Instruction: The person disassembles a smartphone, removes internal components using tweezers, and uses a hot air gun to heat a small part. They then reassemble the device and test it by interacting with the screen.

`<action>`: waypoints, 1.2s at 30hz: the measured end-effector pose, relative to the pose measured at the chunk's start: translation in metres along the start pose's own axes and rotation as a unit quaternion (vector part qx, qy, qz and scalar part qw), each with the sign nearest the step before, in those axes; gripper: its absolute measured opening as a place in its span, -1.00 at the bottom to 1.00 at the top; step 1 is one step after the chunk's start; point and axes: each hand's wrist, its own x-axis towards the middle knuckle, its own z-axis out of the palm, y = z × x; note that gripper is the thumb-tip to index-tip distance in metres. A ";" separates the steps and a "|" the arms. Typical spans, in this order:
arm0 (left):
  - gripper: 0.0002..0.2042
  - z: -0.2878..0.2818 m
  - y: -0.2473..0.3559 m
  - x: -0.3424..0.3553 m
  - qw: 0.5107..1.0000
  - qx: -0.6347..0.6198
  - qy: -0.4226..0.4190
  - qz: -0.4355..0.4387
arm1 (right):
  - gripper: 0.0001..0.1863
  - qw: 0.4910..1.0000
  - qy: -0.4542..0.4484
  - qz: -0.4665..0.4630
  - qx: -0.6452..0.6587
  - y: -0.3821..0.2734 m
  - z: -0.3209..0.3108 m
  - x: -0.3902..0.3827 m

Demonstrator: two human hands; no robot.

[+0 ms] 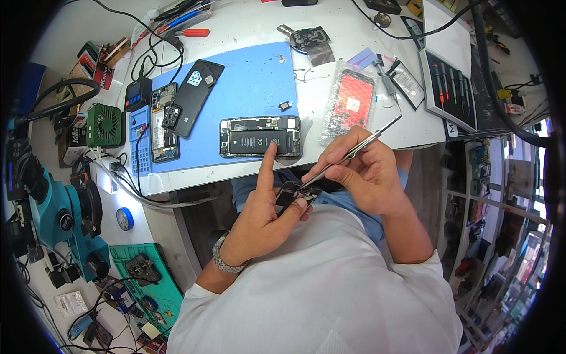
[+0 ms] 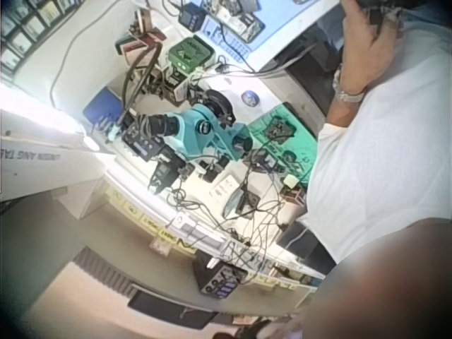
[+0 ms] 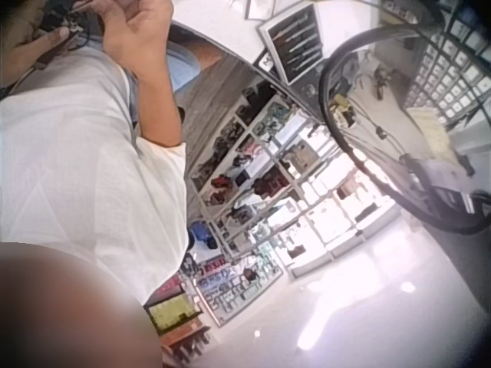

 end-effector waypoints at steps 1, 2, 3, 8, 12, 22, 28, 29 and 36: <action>-0.03 0.000 0.000 0.000 1.000 0.001 0.001 -0.002 | -0.83 1.000 0.000 0.001 -0.003 0.000 0.000 0.000; -0.03 0.000 0.000 0.000 1.000 0.002 0.002 -0.003 | -0.83 1.000 0.001 0.003 -0.004 -0.001 0.000 0.000; -0.03 0.000 0.001 0.000 1.000 0.007 0.001 0.002 | -0.83 1.000 0.001 0.004 -0.006 -0.001 0.000 0.000; -0.03 0.001 0.000 0.002 1.000 0.009 -0.004 0.017 | -0.83 1.000 0.008 0.011 -0.004 -0.001 -0.001 0.000; -0.03 0.001 0.000 0.002 1.000 0.011 -0.006 0.016 | -0.83 1.000 0.015 0.022 0.013 -0.001 0.001 0.001; -0.16 0.005 0.005 0.008 0.982 -0.174 0.071 0.002 | -0.74 0.990 0.057 -0.126 -0.022 0.005 0.013 -0.004; -0.31 0.006 0.009 0.010 0.970 -0.227 0.092 -0.003 | -0.72 0.982 0.083 -0.152 -0.082 0.011 0.020 -0.013; -0.33 0.006 0.009 0.010 0.968 -0.235 0.091 -0.003 | -0.73 0.982 0.088 -0.146 -0.074 0.013 0.022 -0.014; -0.38 0.003 0.014 0.008 0.958 -0.276 0.071 -0.011 | -0.74 0.982 0.113 -0.136 -0.068 0.017 0.033 -0.015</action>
